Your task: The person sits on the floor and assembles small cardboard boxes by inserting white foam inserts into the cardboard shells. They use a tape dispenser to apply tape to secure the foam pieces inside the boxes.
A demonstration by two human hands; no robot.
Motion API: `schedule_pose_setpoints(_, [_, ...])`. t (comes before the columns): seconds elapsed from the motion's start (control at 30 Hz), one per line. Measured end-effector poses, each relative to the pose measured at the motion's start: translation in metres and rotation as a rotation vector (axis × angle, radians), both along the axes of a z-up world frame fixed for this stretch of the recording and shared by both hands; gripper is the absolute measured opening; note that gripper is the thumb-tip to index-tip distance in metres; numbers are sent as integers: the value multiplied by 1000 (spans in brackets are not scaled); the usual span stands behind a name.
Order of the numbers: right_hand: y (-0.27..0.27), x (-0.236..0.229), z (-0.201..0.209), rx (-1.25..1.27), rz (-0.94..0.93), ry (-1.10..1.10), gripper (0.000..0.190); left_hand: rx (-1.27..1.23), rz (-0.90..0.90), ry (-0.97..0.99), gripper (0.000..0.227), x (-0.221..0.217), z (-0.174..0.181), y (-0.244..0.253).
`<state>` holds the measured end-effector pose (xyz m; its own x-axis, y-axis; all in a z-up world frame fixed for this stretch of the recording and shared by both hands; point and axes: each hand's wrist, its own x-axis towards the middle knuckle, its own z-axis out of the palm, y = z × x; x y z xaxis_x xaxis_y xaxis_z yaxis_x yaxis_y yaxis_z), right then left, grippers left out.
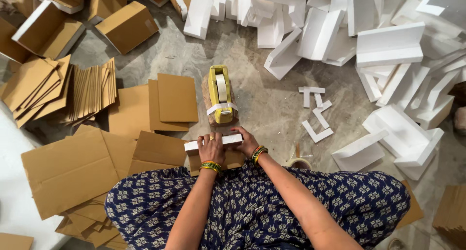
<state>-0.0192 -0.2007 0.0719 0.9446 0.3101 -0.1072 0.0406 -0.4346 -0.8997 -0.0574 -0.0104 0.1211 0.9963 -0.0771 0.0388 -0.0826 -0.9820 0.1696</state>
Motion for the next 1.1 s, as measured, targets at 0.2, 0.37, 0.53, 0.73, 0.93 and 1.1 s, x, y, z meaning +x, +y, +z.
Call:
schedule_pose_setpoints(0.2, [-14, 8, -30, -77, 0, -163, 61, -195, 213, 272, 45, 3, 5, 64])
schedule_pose_setpoints(0.37, [-73, 8, -27, -272, -58, -49, 46, -822, -2, 73, 53, 6, -16, 66])
schedule_pose_setpoints(0.53, [-114, 28, 13, -830, 228, 168, 41, -747, -42, 125, 53, 13, -25, 39])
schedule_pose_setpoints(0.73, [-32, 84, 28, -227, -124, -275, 31, -732, -18, 137, 53, 11, -11, 40])
schedule_pose_setpoints(0.93, [50, 110, 41, -103, -303, 38, 39, -703, -32, 145, 55, 1, -1, 42])
schedule_pose_setpoints(1.1, [48, 65, 82, 20, -327, -76, 29, -704, -28, 131, 57, 3, -3, 43])
